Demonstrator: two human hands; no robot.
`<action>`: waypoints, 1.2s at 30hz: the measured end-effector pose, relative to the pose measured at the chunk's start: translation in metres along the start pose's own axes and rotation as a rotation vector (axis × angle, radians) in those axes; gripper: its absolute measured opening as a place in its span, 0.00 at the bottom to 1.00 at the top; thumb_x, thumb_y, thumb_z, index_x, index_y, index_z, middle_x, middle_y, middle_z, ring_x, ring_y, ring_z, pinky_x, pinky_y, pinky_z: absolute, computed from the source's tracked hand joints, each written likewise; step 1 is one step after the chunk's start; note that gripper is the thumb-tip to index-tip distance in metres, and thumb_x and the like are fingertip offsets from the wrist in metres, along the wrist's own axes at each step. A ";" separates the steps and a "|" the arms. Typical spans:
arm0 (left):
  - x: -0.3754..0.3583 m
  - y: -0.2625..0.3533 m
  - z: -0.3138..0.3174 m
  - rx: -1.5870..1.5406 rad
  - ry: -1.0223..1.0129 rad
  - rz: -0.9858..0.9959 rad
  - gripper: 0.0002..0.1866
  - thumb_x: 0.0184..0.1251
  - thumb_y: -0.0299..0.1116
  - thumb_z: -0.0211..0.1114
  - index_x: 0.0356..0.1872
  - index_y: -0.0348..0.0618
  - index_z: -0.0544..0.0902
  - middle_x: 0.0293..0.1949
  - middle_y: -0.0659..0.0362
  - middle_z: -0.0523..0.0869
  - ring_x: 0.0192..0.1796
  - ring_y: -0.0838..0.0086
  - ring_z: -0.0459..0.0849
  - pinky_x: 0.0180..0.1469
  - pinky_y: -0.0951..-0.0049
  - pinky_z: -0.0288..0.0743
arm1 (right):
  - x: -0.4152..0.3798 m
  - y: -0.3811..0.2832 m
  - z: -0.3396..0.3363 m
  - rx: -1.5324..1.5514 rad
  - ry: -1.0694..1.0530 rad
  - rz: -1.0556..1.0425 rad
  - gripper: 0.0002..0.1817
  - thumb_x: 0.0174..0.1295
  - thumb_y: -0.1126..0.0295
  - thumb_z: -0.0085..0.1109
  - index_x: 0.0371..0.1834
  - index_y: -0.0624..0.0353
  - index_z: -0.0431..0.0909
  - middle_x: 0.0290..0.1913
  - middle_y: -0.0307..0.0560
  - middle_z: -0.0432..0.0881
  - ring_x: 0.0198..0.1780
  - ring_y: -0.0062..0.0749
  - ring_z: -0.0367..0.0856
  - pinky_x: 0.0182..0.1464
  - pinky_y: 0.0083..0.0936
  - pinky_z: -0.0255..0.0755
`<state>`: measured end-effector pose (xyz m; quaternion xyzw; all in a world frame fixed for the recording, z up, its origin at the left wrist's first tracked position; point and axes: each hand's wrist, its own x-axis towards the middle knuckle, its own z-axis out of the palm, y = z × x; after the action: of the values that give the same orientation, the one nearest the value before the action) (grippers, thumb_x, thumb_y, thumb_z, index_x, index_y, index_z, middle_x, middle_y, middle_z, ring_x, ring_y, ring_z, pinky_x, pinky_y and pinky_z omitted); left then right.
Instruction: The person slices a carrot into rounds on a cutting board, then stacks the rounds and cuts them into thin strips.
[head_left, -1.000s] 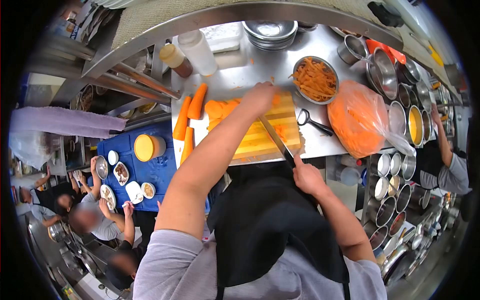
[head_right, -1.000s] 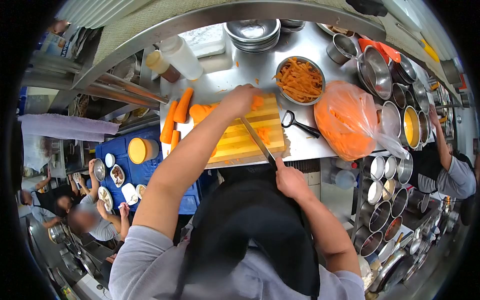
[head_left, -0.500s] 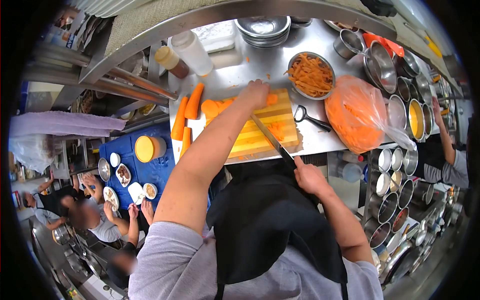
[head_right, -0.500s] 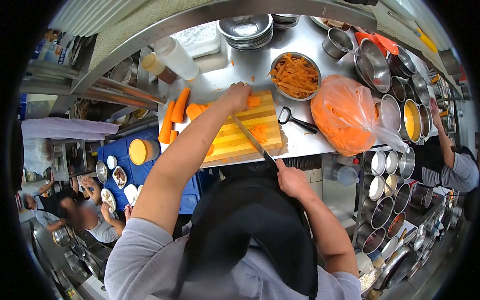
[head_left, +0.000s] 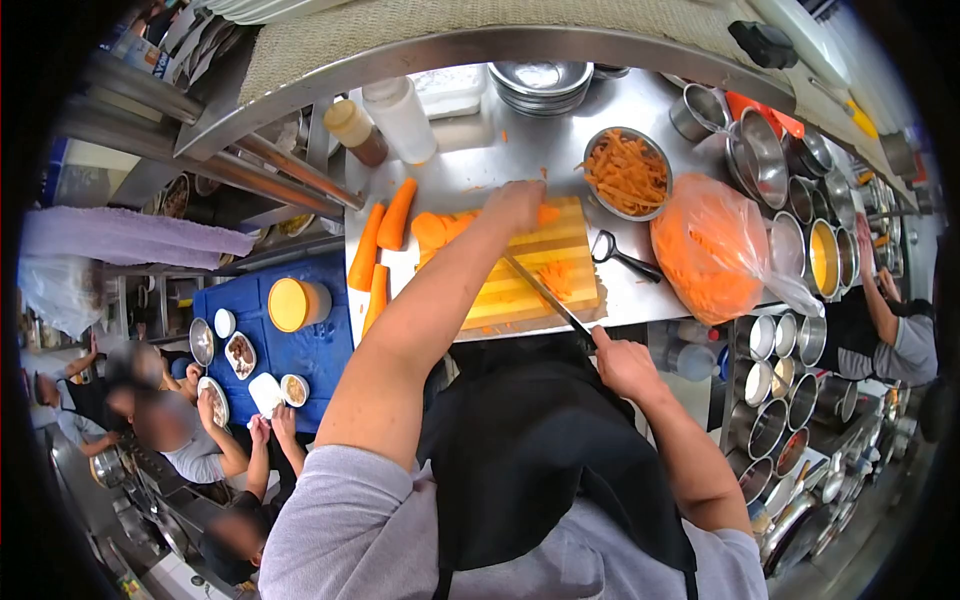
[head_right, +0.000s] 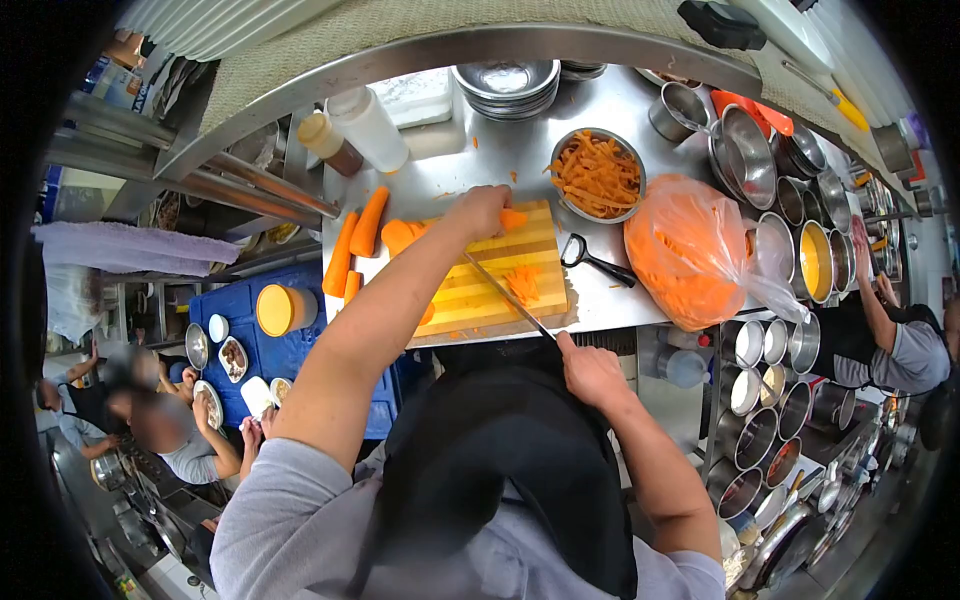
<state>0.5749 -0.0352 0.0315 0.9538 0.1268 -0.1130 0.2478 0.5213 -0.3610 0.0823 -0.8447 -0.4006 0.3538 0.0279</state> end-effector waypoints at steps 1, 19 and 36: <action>-0.003 0.000 0.000 -0.031 0.032 0.050 0.26 0.47 0.31 0.81 0.50 0.43 0.82 0.49 0.50 0.87 0.55 0.53 0.85 0.57 0.54 0.80 | 0.000 -0.001 -0.001 -0.002 0.001 0.000 0.13 0.71 0.69 0.50 0.55 0.59 0.65 0.30 0.65 0.85 0.37 0.67 0.84 0.40 0.61 0.73; -0.198 -0.025 0.016 -0.987 0.379 -0.349 0.29 0.63 0.22 0.75 0.65 0.35 0.73 0.48 0.52 0.86 0.50 0.69 0.86 0.56 0.70 0.80 | 0.010 0.038 0.000 0.094 0.014 -0.024 0.15 0.71 0.68 0.53 0.55 0.58 0.63 0.31 0.70 0.83 0.38 0.71 0.82 0.43 0.63 0.72; -0.123 0.030 0.076 -0.554 0.369 -0.173 0.37 0.59 0.37 0.79 0.69 0.38 0.73 0.57 0.40 0.84 0.60 0.44 0.82 0.63 0.54 0.77 | 0.037 0.026 0.015 0.363 0.120 0.061 0.19 0.71 0.69 0.52 0.60 0.62 0.61 0.31 0.73 0.83 0.38 0.73 0.83 0.43 0.61 0.73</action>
<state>0.4560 -0.1215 0.0142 0.8403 0.2759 0.0793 0.4599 0.5448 -0.3565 0.0407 -0.8572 -0.3021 0.3700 0.1926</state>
